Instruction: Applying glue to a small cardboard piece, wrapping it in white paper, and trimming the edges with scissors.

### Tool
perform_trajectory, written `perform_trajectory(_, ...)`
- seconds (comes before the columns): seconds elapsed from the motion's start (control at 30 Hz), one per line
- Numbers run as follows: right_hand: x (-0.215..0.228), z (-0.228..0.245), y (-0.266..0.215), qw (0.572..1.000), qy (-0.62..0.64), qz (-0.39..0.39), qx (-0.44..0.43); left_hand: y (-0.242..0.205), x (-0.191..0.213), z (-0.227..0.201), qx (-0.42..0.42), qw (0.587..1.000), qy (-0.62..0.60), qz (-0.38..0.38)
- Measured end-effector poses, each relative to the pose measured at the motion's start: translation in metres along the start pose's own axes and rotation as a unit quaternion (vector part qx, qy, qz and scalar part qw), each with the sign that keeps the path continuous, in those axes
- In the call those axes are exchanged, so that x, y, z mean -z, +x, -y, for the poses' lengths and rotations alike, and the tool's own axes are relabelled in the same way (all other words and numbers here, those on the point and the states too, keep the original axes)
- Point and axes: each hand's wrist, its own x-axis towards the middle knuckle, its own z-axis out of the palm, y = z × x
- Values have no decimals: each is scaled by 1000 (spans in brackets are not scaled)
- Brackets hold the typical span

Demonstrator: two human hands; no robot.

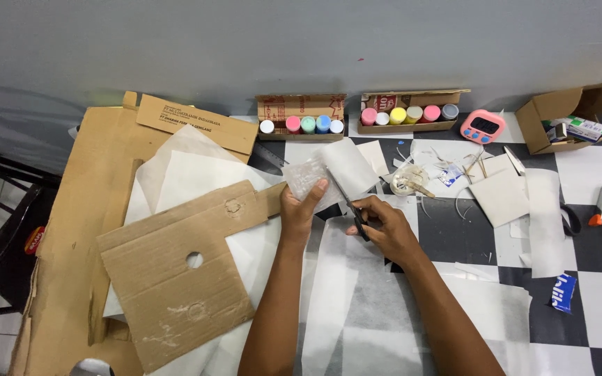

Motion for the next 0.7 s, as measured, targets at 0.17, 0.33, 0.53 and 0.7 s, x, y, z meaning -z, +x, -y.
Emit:
perform_trajectory(0.17,1,7,-1,1000,1,-5,-4,-2,-3,-6,19,1000,1,-3)
perform_trajectory(0.33,-2,6,1,1000,16,-6,-9,-3,-4,-10,26,999,-21,-3)
perform_trajectory(0.53,-2,23,-2,1000,1,-7,-8,-4,-7,-15,31,998,-46,-11)
perform_trajectory(0.7,-4,18,-2,999,-29,1,-13,-5,-9,-21,35,996,-76,-37)
